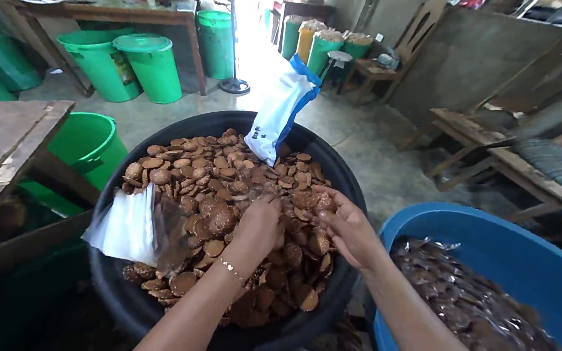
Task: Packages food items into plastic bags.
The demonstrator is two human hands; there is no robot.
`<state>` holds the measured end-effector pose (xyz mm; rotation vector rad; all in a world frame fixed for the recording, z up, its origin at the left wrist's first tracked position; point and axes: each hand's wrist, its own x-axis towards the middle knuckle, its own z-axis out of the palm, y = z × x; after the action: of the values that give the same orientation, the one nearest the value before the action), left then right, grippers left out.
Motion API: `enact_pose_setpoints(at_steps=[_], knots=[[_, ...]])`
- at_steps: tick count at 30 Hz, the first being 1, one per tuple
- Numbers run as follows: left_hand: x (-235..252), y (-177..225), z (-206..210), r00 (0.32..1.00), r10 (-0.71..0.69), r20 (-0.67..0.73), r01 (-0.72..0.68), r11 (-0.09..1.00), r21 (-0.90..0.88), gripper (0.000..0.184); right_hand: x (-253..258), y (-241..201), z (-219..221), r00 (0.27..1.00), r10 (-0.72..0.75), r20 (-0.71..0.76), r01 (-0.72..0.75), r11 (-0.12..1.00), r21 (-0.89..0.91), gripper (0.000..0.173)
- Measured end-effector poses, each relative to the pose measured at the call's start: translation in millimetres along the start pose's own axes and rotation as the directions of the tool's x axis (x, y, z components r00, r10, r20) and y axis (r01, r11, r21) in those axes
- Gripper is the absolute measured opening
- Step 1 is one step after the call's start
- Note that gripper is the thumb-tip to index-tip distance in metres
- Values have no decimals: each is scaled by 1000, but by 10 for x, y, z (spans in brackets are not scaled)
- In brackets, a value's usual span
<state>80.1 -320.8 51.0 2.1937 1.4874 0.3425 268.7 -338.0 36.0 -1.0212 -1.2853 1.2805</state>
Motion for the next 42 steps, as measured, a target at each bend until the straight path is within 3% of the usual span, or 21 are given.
enact_pose_setpoints(at_steps=[1,3,5,6,8,10,11,14,15,16,17,19,21,23,25,27,29,31,34,39,42], knots=[[16,43,4,1000,-13,-13,12,997,-82,40,-28,-36,30,993,-110,50,119,959,-258,42],[24,112,77,990,42,-134,-65,982,-175,39,-78,-67,114,941,-301,155,319,631,-707,36],[45,148,184,948,109,-299,-158,977,-143,43,-52,-83,176,926,-328,185,317,416,-852,37],[60,155,231,916,152,-372,-201,975,-96,48,-36,-137,205,955,-254,152,253,433,-865,37],[57,198,308,815,288,-503,-301,952,58,53,12,-237,265,991,-120,54,117,619,-776,34],[3,271,349,674,452,-584,-424,884,194,50,67,-243,338,994,-98,-52,62,878,-476,32],[-46,291,335,605,515,-607,-481,844,237,47,94,-227,369,988,-134,-77,99,933,-347,38],[-249,122,89,478,529,-701,-566,796,214,33,181,-404,263,940,-341,16,312,838,-447,51],[-300,15,-27,493,438,-752,-566,817,105,32,198,-526,201,920,-387,61,367,798,-478,45],[-343,-115,-135,587,314,-747,-565,819,-99,41,198,-650,158,903,-411,122,416,771,-482,40],[-356,-254,-213,717,202,-668,-565,730,-386,54,189,-772,142,890,-405,210,456,759,-465,37],[-303,-505,-212,908,217,-358,-405,240,-882,58,180,-914,198,840,-418,347,536,741,-404,33],[-238,-586,-81,887,412,-208,-177,-114,-978,60,209,-887,227,810,-485,329,586,688,-429,24],[-226,-577,13,870,439,-227,-106,-282,-953,46,209,-719,80,895,-340,288,444,630,-637,19],[-220,-576,22,873,381,-305,-148,-388,-910,36,116,-486,-92,961,158,225,132,454,-881,48],[-211,-567,-16,863,334,-379,-196,-470,-861,39,34,-143,-168,882,461,94,-28,251,-968,73],[-232,-548,-59,836,357,-418,-197,-515,-834,51,-54,102,-184,856,517,-4,-82,127,-988,62],[-259,-534,-76,814,396,-426,-193,-506,-840,63,-86,169,-188,894,447,-35,-87,97,-991,44],[-293,-534,-56,819,400,-412,-182,-499,-847,68,-154,298,-262,970,235,60,10,208,-978,35],[-275,-557,-33,880,217,-422,-296,-443,-846,45,-107,152,-371,992,89,90,26,558,-829,35],[-247,-552,-33,893,211,-398,-269,-460,-846,39,55,76,-395,969,237,74,-149,795,-588,38]])
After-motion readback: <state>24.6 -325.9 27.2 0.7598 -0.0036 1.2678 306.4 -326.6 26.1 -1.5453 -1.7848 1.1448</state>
